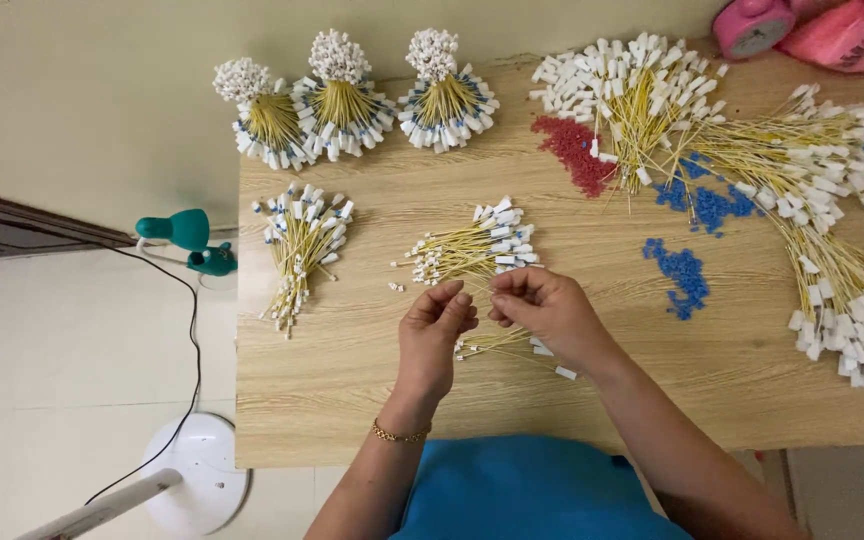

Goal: Assemble small white plastic connectors onto thin yellow wires by hand.

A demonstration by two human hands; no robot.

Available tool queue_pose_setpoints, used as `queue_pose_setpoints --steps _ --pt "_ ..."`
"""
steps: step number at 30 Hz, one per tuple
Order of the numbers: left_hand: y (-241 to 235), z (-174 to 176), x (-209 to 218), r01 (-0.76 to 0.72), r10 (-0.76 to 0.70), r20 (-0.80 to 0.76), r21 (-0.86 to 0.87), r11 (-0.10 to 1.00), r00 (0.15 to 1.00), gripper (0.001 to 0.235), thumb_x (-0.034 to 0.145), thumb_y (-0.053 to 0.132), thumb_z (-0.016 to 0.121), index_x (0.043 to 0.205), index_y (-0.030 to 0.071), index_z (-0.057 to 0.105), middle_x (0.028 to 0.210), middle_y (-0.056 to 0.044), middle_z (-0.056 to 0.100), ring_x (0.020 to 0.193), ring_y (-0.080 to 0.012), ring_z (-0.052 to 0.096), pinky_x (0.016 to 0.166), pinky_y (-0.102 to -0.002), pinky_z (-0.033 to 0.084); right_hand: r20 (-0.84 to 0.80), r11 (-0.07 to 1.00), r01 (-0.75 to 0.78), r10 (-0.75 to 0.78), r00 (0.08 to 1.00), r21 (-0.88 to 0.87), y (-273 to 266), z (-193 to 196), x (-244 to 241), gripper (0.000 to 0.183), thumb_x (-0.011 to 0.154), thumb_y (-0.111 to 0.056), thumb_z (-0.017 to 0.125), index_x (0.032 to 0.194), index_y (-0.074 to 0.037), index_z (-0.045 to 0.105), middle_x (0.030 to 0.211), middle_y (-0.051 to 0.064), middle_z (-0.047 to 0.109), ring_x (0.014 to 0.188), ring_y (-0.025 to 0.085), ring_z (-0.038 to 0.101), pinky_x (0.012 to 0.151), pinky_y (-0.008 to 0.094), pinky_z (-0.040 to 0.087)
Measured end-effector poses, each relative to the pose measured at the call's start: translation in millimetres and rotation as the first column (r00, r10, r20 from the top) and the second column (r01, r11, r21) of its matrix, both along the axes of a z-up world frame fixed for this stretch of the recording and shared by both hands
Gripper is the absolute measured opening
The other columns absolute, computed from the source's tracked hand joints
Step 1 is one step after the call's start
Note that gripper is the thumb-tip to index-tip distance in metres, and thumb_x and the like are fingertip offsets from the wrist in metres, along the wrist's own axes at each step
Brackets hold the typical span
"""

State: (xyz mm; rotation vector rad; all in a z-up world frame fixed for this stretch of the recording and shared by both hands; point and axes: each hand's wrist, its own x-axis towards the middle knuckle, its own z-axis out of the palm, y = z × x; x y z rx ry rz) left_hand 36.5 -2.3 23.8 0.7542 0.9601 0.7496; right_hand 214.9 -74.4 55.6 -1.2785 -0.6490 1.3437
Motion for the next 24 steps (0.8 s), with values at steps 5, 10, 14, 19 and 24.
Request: queue_pose_setpoints --steps 5,10,14,19,24 --pt "-4.9 6.0 -0.9 -0.014 0.012 0.103 0.022 1.0 0.995 0.03 0.096 0.006 0.071 0.124 0.0 0.064 0.091 -0.004 0.068 0.079 -0.0132 0.064 0.074 -0.029 0.059 0.195 1.0 -0.016 0.016 0.981 0.0 2.0 25.8 -14.2 0.019 0.093 -0.011 0.07 0.11 -0.001 0.072 0.092 0.005 0.075 0.084 0.011 0.072 0.074 0.028 0.06" --pt "-7.3 21.1 1.0 0.002 -0.006 0.164 0.024 1.0 0.986 0.033 0.097 0.005 0.068 0.129 0.0 0.061 0.091 -0.005 0.068 0.081 -0.0142 0.065 0.076 -0.031 0.058 0.772 0.989 -0.033 -0.09 0.629 0.143 3.5 55.8 -21.6 0.012 0.088 -0.014 0.077 0.1 -0.009 0.076 0.09 0.004 0.071 0.076 0.016 0.066 0.064 0.032 0.054" --pt "-8.3 26.7 1.6 0.017 -0.024 0.149 0.043 0.999 0.989 0.033 0.097 0.004 0.067 0.129 0.0 0.06 0.09 -0.005 0.068 0.082 -0.0144 0.066 0.076 -0.031 0.058 0.863 0.959 -0.093 -0.197 0.466 0.269 3.8 56.3 -19.2 0.012 0.086 -0.014 0.079 0.097 -0.012 0.077 0.09 0.003 0.067 0.083 0.019 0.066 0.069 0.034 0.054" --pt "-8.5 25.4 -2.4 0.068 -0.08 0.1 0.124 0.99 0.992 0.032 0.099 0.002 0.066 0.13 0.0 0.06 0.091 -0.005 0.068 0.084 -0.0132 0.065 0.077 -0.029 0.057 0.906 0.935 -0.176 -0.233 0.353 0.309 8.1 60.5 -17.8 0.013 0.078 -0.02 0.083 0.088 -0.013 0.078 0.088 0.004 0.065 0.088 0.026 0.063 0.078 0.04 0.049" --pt "-5.9 26.1 -9.7 0.126 -0.138 0.082 0.138 0.982 0.987 0.033 0.099 0.001 0.065 0.132 0.002 0.06 0.09 -0.004 0.067 0.084 -0.0128 0.065 0.079 -0.028 0.056 0.853 0.945 -0.218 -0.103 0.511 0.245 6.5 41.3 -13.4 0.013 0.083 -0.02 0.081 0.091 -0.012 0.076 0.089 0.003 0.07 0.089 0.024 0.066 0.08 0.04 0.051"
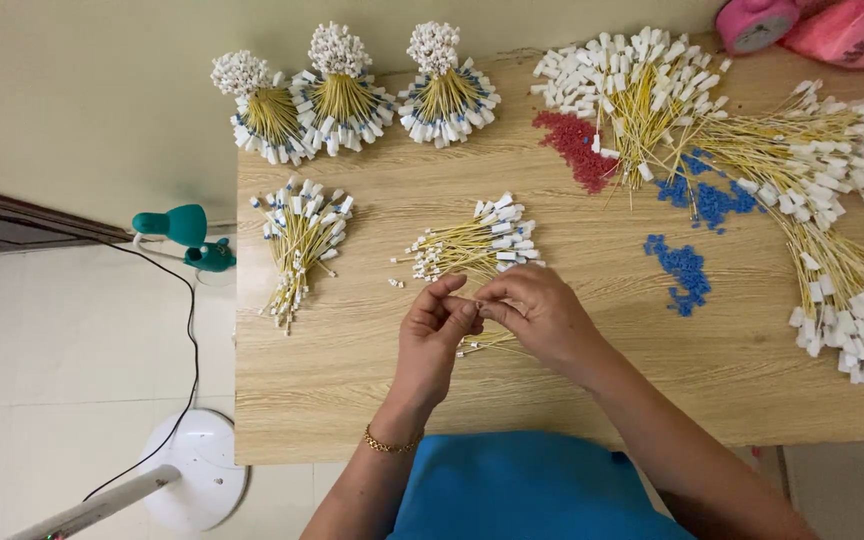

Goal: Assemble small white plastic connectors onto thin yellow wires by hand.

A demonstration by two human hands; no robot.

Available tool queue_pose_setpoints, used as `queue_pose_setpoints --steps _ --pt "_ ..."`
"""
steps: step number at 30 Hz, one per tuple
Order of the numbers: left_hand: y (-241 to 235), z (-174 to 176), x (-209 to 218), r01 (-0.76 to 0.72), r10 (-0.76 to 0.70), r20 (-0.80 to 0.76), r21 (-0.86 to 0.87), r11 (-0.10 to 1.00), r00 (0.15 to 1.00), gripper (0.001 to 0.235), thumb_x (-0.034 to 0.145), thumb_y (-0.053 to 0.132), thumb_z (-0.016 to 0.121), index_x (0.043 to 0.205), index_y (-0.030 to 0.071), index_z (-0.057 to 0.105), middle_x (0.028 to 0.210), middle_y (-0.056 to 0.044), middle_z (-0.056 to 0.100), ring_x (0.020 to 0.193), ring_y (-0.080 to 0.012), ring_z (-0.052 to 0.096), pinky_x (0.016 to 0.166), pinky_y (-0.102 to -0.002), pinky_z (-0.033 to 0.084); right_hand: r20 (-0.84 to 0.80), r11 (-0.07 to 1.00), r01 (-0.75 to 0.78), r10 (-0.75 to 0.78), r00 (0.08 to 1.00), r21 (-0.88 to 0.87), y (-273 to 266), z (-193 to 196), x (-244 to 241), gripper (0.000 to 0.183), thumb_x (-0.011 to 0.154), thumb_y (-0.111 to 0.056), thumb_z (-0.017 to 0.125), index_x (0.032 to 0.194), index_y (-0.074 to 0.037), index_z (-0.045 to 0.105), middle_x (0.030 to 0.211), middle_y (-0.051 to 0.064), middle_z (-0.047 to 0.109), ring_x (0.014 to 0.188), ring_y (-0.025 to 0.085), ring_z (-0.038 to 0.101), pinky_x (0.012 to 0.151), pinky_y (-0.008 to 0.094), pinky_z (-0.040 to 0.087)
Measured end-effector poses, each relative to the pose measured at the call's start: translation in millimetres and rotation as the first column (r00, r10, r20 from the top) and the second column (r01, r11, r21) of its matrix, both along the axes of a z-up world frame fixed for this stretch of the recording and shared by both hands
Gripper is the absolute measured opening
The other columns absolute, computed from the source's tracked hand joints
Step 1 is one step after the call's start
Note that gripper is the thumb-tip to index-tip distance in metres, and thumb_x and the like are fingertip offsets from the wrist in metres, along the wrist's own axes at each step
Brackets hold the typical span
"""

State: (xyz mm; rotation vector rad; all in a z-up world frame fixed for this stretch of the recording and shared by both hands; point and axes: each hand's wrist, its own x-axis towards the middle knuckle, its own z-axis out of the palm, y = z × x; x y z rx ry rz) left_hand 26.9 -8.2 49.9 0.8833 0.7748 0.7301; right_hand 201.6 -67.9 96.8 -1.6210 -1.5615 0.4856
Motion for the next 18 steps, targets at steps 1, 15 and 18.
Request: queue_pose_setpoints --steps 1,15,18 --pt "1.3 1.0 -1.9 0.016 -0.016 0.003 0.001 1.0 1.0 0.034 0.099 0.001 0.065 0.132 0.002 0.06 0.09 -0.004 0.067 0.085 -0.0129 0.065 0.079 -0.028 0.057 -0.093 0.996 -0.014 0.006 0.996 -0.084 0.0 -2.9 -0.6 0.013 0.085 -0.02 0.08 0.093 -0.011 0.075 0.089 0.003 0.071 0.089 0.023 0.067 0.08 0.039 0.052" --pt "5.3 -26.3 -24.8 0.093 -0.093 -0.004 -0.074 0.993 0.996 0.04 0.096 -0.001 0.066 0.134 0.003 0.058 0.088 -0.004 0.068 0.082 -0.0143 0.065 0.077 -0.03 0.057 -0.349 0.961 -0.142 0.052 0.936 -0.237 -6.0 -35.0 -8.6 0.011 0.089 -0.011 0.073 0.099 -0.007 0.076 0.086 0.002 0.072 0.078 0.014 0.067 0.068 0.031 0.054" --pt "0.3 -39.7 -31.2 0.123 -0.127 -0.046 -0.079 0.989 0.991 0.039 0.096 -0.001 0.067 0.134 0.003 0.058 0.087 -0.005 0.068 0.082 -0.0142 0.065 0.077 -0.03 0.057 -0.422 0.943 -0.144 0.004 0.907 -0.301 -10.8 -51.6 -18.4 0.011 0.088 -0.01 0.073 0.097 -0.005 0.076 0.084 0.003 0.073 0.075 0.012 0.067 0.066 0.03 0.055"
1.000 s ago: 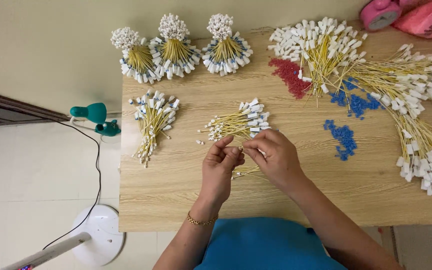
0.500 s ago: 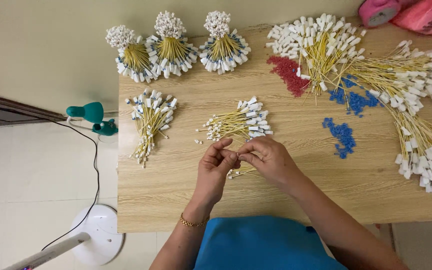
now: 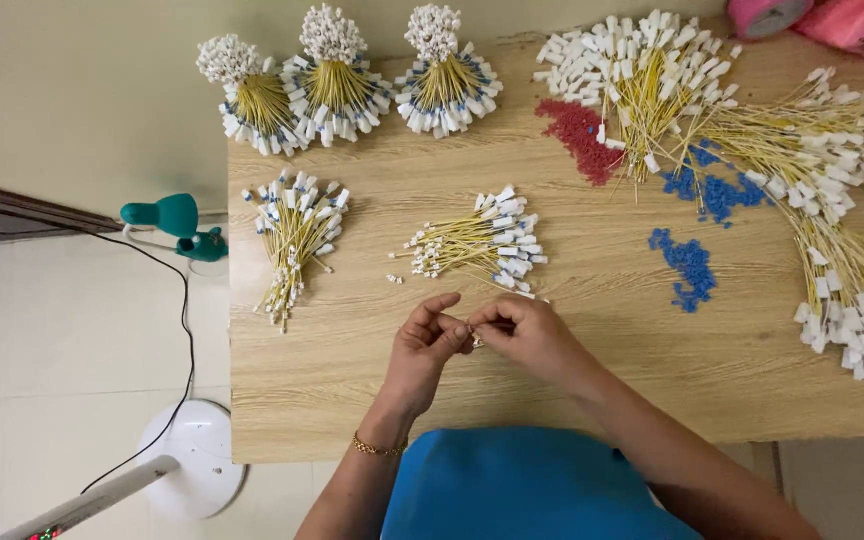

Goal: Assemble small white plastic connectors onto thin yellow wires by hand.

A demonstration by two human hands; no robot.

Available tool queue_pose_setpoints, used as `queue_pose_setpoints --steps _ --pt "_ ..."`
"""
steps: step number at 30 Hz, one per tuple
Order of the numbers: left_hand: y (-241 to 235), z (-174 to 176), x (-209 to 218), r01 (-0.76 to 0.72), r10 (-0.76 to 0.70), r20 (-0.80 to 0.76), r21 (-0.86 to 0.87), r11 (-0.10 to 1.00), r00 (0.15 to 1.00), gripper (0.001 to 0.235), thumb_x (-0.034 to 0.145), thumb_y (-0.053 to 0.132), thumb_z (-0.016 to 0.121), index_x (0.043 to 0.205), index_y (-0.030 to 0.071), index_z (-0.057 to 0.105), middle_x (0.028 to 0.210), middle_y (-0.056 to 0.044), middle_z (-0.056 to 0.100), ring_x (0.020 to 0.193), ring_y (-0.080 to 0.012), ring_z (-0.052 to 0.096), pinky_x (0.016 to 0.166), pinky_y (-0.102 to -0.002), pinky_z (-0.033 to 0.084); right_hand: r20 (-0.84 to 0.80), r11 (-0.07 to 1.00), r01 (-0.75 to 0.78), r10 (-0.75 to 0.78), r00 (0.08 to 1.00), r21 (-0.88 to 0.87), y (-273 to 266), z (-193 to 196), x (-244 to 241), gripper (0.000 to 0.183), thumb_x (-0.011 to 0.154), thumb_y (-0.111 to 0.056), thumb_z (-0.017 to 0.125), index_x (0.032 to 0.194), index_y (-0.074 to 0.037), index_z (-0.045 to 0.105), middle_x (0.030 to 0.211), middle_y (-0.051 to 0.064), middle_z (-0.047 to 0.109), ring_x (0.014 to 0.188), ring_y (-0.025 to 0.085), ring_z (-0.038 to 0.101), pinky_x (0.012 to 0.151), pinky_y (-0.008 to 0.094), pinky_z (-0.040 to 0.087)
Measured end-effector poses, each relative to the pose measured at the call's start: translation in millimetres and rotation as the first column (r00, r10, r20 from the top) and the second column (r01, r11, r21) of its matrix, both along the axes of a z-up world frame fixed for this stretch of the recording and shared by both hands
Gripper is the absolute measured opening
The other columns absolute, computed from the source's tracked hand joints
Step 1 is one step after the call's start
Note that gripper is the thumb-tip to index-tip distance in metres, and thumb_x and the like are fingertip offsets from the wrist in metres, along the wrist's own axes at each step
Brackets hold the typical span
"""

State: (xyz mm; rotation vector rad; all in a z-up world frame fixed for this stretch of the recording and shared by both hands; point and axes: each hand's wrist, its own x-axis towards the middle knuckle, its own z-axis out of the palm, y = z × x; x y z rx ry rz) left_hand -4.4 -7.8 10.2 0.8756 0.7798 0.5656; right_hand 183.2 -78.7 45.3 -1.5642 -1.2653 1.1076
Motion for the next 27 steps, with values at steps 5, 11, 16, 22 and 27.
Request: queue_pose_setpoints --steps 5,11,16,22,27 --pt "-7.8 -20.1 -4.9 0.024 -0.023 -0.113 0.011 1.0 0.993 0.035 0.097 0.002 0.067 0.131 0.001 0.061 0.087 -0.003 0.068 0.081 -0.0126 0.064 0.076 -0.028 0.056 -0.041 0.987 0.036 -0.043 0.998 -0.154 -0.3 -28.4 -6.6 0.011 0.087 -0.012 0.075 0.092 -0.003 0.075 0.082 0.005 0.074 0.074 0.012 0.069 0.067 0.03 0.057" --pt "4.5 -34.5 -8.6 0.34 -0.143 -0.624 0.207 0.917 0.768 0.029 0.093 0.016 0.073 0.121 0.008 0.069 0.083 -0.008 0.072 0.073 -0.0165 0.067 0.068 -0.032 0.056 0.265 0.967 -0.132 0.189 0.946 -0.218 12.9 -89.9 5.2 0.019 0.089 -0.023 0.069 0.096 -0.006 0.075 0.087 0.014 0.075 0.078 0.026 0.072 0.071 0.041 0.056" --pt "32.2 -47.6 10.5 0.388 0.248 -0.688 0.628 0.675 0.681 0.013 0.094 0.02 0.07 0.101 0.009 0.074 0.093 -0.013 0.073 0.074 -0.0303 0.072 0.068 -0.043 0.059 0.549 0.886 -0.007 0.294 0.783 -0.465 33.9 -96.0 24.4 0.025 0.103 -0.024 0.055 0.102 -0.006 0.071 0.091 0.017 0.071 0.084 0.033 0.07 0.082 0.047 0.055" --pt "72.1 -50.5 40.2 0.387 0.436 -0.612 0.775 0.5 0.66 0.014 0.087 0.015 0.073 0.098 0.007 0.073 0.092 -0.015 0.068 0.078 -0.0368 0.067 0.066 -0.047 0.056 0.633 0.975 0.062 0.089 0.769 -0.212 57.4 -83.7 37.2 0.026 0.094 -0.021 0.062 0.112 -0.005 0.07 0.103 0.015 0.069 0.094 0.034 0.067 0.08 0.047 0.054" --pt "80.5 -64.4 42.6 0.382 0.438 -0.633 0.754 0.534 0.638 0.009 0.086 0.015 0.075 0.093 0.01 0.074 0.09 -0.013 0.068 0.078 -0.0356 0.067 0.066 -0.047 0.056 0.606 0.981 0.088 0.033 0.795 -0.17 70.5 -77.0 30.7 0.023 0.091 -0.024 0.066 0.108 -0.01 0.073 0.105 0.009 0.071 0.094 0.03 0.069 0.08 0.045 0.055"
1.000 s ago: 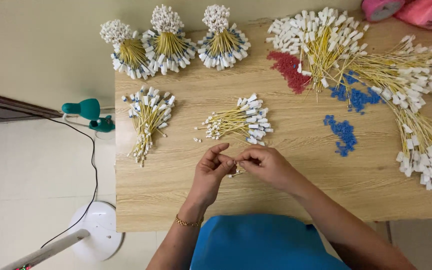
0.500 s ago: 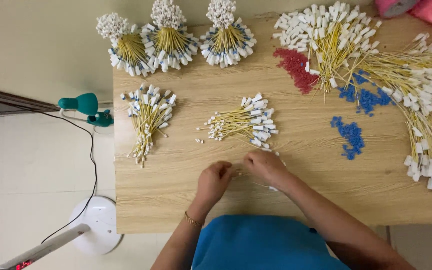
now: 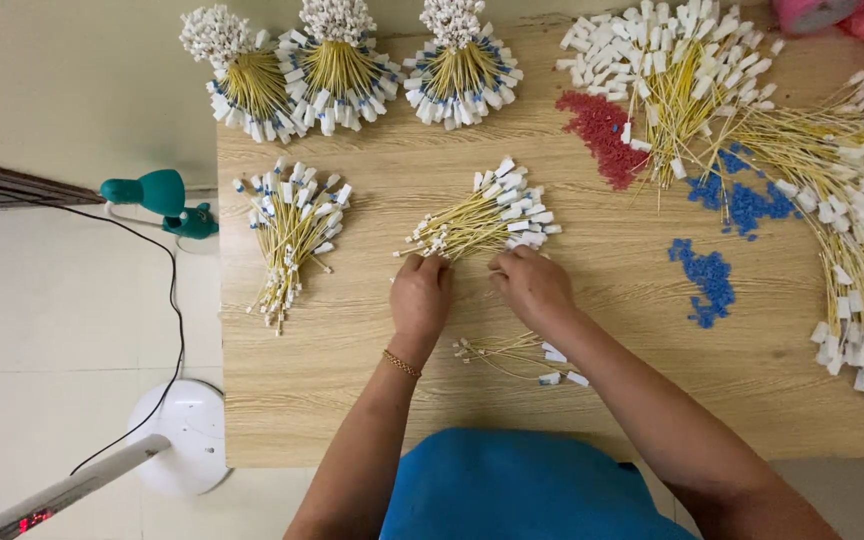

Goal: Assemble small white plastic connectors onto thin yellow wires by hand.

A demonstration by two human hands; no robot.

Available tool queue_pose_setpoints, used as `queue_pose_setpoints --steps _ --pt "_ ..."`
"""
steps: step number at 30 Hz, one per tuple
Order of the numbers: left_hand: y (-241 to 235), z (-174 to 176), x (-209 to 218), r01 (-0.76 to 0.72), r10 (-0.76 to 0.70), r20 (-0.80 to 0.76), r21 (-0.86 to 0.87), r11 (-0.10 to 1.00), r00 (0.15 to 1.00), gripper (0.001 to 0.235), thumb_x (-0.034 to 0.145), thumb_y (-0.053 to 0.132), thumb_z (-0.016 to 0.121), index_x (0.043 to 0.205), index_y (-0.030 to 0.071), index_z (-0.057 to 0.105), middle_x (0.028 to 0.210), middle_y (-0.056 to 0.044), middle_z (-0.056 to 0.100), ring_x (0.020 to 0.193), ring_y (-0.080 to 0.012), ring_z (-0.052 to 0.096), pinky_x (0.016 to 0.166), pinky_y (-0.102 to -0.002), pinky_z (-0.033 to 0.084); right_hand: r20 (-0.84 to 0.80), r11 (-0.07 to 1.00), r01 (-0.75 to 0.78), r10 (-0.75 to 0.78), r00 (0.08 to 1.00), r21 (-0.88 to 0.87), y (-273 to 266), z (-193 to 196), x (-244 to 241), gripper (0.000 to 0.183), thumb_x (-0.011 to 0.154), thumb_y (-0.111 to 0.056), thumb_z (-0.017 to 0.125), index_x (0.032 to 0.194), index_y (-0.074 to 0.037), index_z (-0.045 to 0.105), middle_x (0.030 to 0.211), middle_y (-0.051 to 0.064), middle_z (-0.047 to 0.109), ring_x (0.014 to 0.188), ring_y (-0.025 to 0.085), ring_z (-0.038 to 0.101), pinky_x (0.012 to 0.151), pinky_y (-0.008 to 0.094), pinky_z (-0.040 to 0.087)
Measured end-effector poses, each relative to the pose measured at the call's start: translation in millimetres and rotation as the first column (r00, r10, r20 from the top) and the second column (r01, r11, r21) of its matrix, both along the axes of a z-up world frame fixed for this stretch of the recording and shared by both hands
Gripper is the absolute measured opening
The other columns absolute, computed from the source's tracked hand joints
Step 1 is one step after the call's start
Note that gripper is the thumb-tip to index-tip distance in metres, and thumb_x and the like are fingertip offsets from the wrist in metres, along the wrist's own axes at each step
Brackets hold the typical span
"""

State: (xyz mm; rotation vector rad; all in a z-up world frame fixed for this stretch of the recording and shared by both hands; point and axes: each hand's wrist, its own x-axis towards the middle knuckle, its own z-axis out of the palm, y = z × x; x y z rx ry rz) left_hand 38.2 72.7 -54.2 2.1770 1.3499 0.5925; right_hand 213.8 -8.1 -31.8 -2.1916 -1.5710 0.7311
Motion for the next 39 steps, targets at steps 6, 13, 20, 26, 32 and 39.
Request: queue_pose_setpoints --steps 6,13,20,26,32,39 --pt "2.7 2.1 2.1 -0.007 0.007 0.012 -0.001 1.0 1.0 0.011 0.084 0.017 0.078 0.092 0.01 0.074 0.09 -0.013 0.068 0.077 -0.0353 0.067 0.066 -0.047 0.056 0.046 0.998 0.013 -0.01 0.999 -0.055 21.6 2.1 -12.0 0.02 0.093 -0.027 0.067 0.106 -0.013 0.073 0.102 0.007 0.072 0.091 0.03 0.07 0.078 0.045 0.055" --pt "11.0 0.6 2.1 -0.103 0.108 0.081 -0.064 0.993 0.991 0.008 0.089 0.015 0.076 0.093 0.008 0.075 0.09 -0.014 0.073 0.077 -0.0307 0.071 0.068 -0.041 0.057 0.094 0.999 0.005 -0.01 0.996 0.052 18.4 -27.1 -2.5 0.013 0.091 -0.02 0.068 0.102 -0.014 0.073 0.101 0.009 0.07 0.09 0.032 0.069 0.076 0.048 0.055" --pt "8.7 16.8 -5.7 -0.072 0.303 0.425 -0.478 0.875 0.853 0.009 0.094 0.01 0.075 0.096 0.003 0.071 0.082 -0.004 0.074 0.073 -0.0086 0.066 0.066 -0.024 0.055 0.061 0.996 0.02 -0.026 0.998 0.085 21.5 -16.0 -10.5 0.017 0.086 -0.022 0.074 0.101 -0.014 0.072 0.1 0.007 0.07 0.09 0.03 0.069 0.074 0.047 0.055" --pt "0.9 23.9 -11.8 -0.031 0.412 0.526 -0.589 0.808 0.744 0.01 0.094 0.006 0.073 0.102 0.002 0.07 0.081 0.0 0.07 0.07 -0.0051 0.061 0.064 -0.021 0.053 0.178 0.988 -0.084 0.06 0.982 0.131 32.8 -36.7 -6.9 0.011 0.088 -0.022 0.069 0.092 -0.013 0.073 0.096 0.009 0.071 0.091 0.031 0.07 0.075 0.048 0.056" --pt "-7.0 12.6 -20.6 0.006 0.423 0.577 -0.596 0.803 0.699 0.008 0.096 0.006 0.072 0.102 0.001 0.07 0.08 0.002 0.067 0.069 -0.0049 0.059 0.063 -0.02 0.051 0.287 0.989 -0.138 0.116 0.951 0.059 42.8 -37.9 -1.4 0.022 0.092 -0.029 0.064 0.092 -0.007 0.069 0.096 0.014 0.071 0.087 0.032 0.071 0.071 0.049 0.057" --pt "-10.0 6.2 -24.3 0.005 0.451 0.586 -0.613 0.79 0.673 0.01 0.097 0.006 0.071 0.105 0.001 0.072 0.082 0.002 0.067 0.072 -0.0056 0.058 0.066 -0.021 0.051 0.243 0.979 -0.147 0.11 0.964 0.141 37.4 -33.7 -5.0 0.014 0.092 -0.024 0.067 0.102 -0.015 0.071 0.094 0.008 0.071 0.084 0.029 0.07 0.068 0.046 0.055"
